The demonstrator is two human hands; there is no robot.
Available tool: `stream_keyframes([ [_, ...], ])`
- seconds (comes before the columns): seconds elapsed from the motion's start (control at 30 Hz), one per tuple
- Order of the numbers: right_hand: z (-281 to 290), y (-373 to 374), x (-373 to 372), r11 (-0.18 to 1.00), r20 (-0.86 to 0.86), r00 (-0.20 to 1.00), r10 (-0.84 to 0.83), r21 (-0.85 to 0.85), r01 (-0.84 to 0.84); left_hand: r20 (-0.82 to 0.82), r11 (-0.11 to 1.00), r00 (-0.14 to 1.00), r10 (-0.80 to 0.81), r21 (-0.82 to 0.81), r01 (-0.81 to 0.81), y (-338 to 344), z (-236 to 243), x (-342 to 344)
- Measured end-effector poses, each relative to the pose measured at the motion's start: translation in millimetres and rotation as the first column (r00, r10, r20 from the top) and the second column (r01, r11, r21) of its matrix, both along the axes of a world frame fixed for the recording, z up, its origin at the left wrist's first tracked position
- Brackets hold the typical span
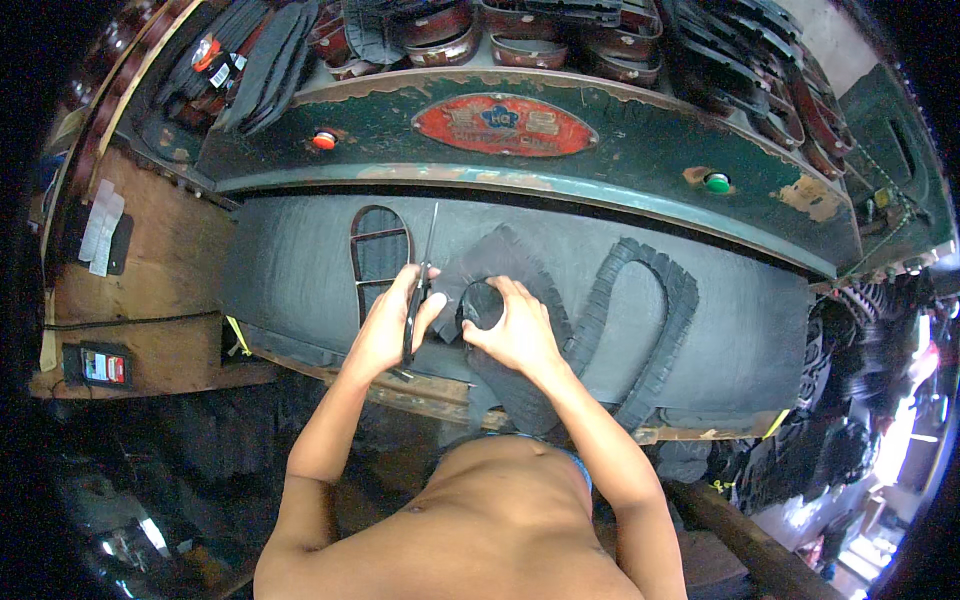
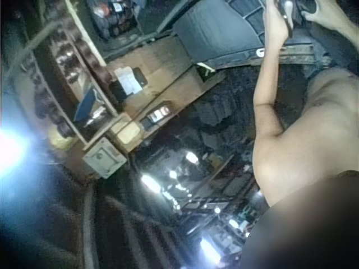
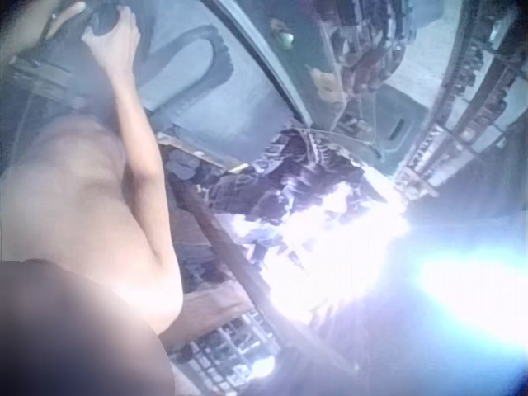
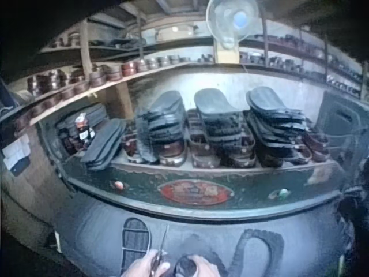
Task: The person places a rubber sole on a grinding machine, aligns a metal template, and cuts the rubber to shape using shears. They then use a pointed tool to mark or score the surface of the cut sole.
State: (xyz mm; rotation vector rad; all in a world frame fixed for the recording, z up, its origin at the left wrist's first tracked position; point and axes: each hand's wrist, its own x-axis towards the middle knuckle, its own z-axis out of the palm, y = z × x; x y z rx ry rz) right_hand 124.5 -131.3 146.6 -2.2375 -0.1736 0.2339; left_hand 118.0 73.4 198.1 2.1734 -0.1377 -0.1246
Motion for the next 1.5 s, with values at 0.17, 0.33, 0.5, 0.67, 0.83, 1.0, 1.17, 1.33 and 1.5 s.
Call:
stream_keyframes([
  [0.17, -17, 8, 6, 0.999, 0.034, 0.999, -0.005, -0.037, 0.007, -0.195, 0.984, 0.979, -0.058, 0.152, 0.088, 11, 31, -43],
  [0.33, -18, 21, 1, 0.997, 0.037, 0.999, -0.035, -0.063, 0.037, -0.407, 0.939, 0.892, -0.195, 0.186, 0.290, 23, 17, -74],
  [0.5, -18, 30, -5, 0.995, 0.114, 0.993, -0.045, -0.086, 0.055, -0.540, 0.951, 0.808, -0.236, 0.044, 0.307, 49, -18, -73],
  [0.67, -22, 33, -8, 0.996, 0.148, 0.988, -0.035, -0.075, 0.047, -0.601, 0.964, 0.756, -0.261, -0.124, 0.235, 54, -31, -50],
  [0.83, -27, 36, -15, 0.998, 0.176, 0.984, -0.040, -0.037, 0.048, -0.549, 0.927, 0.787, -0.281, 0.057, 0.371, 55, -24, -17],
  [1.0, -31, 37, -17, 0.997, 0.177, 0.983, -0.051, -0.043, 0.059, -0.543, 0.795, 0.764, -0.349, 0.260, 0.548, 53, -13, 9],
  [1.17, -30, 35, -16, 0.998, 0.140, 0.988, -0.059, -0.026, 0.063, -0.579, 0.674, 0.730, -0.363, 0.377, 0.635, 46, 6, 24],
  [1.33, -32, 32, -18, 0.997, 0.143, 0.988, -0.061, -0.032, 0.066, -0.565, 0.640, 0.733, -0.377, 0.413, 0.648, 43, 23, 29],
  [1.5, -32, 33, -23, 0.999, 0.169, 0.985, -0.045, -0.011, 0.047, -0.654, 0.684, 0.717, -0.243, 0.408, 0.604, 57, 47, 44],
])
